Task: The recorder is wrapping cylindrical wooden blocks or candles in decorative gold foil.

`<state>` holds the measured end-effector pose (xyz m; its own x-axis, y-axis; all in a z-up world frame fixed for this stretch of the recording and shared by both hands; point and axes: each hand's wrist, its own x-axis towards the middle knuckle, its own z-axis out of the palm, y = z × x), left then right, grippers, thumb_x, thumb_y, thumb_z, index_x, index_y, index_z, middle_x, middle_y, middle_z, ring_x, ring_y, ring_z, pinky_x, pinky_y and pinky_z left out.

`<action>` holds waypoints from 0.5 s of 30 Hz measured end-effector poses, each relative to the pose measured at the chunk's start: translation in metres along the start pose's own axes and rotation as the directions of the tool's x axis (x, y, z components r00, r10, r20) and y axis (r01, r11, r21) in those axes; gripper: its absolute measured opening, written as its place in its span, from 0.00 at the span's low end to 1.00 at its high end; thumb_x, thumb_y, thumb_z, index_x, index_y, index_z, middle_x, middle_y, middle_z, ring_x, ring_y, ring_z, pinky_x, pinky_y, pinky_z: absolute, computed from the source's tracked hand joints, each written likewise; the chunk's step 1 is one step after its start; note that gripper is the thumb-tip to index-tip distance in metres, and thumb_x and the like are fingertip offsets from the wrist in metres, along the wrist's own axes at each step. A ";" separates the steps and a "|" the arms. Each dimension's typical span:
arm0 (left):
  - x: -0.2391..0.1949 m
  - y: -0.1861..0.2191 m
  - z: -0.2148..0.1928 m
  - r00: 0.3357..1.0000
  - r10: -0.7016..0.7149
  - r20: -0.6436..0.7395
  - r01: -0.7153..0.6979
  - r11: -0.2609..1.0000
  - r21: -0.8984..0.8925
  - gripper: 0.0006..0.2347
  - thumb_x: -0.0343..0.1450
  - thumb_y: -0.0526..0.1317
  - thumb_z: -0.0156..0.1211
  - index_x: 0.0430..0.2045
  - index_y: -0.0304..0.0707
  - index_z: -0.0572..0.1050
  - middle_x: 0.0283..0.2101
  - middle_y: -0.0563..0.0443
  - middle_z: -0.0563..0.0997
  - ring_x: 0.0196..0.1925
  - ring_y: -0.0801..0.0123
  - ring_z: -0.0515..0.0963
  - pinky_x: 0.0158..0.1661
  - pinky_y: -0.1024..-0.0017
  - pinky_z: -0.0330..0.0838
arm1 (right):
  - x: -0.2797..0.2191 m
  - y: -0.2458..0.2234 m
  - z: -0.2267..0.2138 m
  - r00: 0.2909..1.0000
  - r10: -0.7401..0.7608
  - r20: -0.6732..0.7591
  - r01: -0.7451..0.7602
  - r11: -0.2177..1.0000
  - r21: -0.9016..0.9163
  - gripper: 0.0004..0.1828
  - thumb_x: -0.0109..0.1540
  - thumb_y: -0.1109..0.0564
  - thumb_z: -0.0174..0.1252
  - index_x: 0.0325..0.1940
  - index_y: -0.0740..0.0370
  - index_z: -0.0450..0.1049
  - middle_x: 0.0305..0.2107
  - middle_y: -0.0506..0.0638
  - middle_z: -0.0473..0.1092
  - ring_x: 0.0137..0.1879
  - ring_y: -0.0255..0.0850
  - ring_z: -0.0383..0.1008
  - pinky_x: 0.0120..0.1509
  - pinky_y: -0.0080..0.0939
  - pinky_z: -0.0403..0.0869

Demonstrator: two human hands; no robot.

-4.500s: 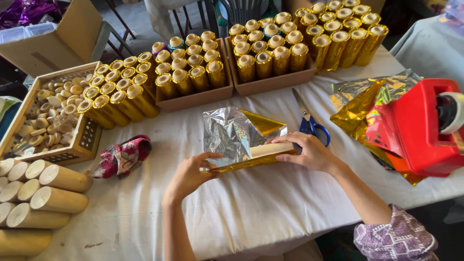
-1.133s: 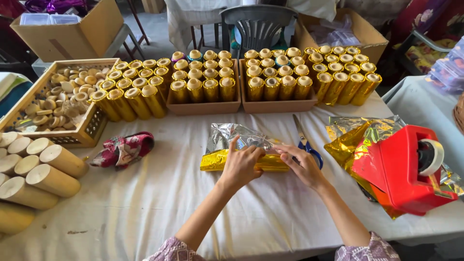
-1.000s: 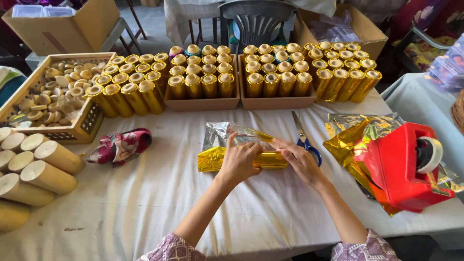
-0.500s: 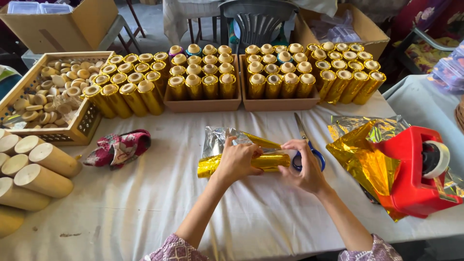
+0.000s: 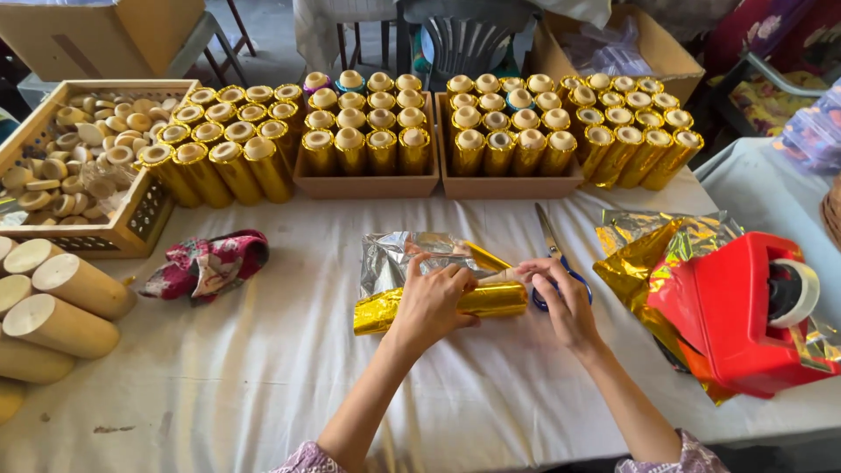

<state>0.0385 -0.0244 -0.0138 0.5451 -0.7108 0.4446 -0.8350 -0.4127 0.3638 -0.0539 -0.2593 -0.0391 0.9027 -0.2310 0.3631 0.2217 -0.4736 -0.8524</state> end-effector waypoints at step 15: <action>0.000 -0.002 -0.006 0.997 -0.023 0.077 0.027 0.999 -0.042 0.24 0.55 0.50 0.78 0.40 0.45 0.77 0.38 0.56 0.82 0.45 0.62 0.82 0.65 0.46 0.50 | 0.004 -0.011 0.002 0.985 -0.008 0.171 0.027 0.993 -0.111 0.14 0.66 0.56 0.53 0.48 0.64 0.82 0.42 0.52 0.80 0.51 0.41 0.77 0.59 0.39 0.72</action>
<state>0.0403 -0.0200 -0.0100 0.5570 -0.7427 0.3716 -0.8164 -0.4075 0.4093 -0.0522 -0.2529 -0.0295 0.9507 -0.0784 0.3001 0.2040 -0.5709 -0.7953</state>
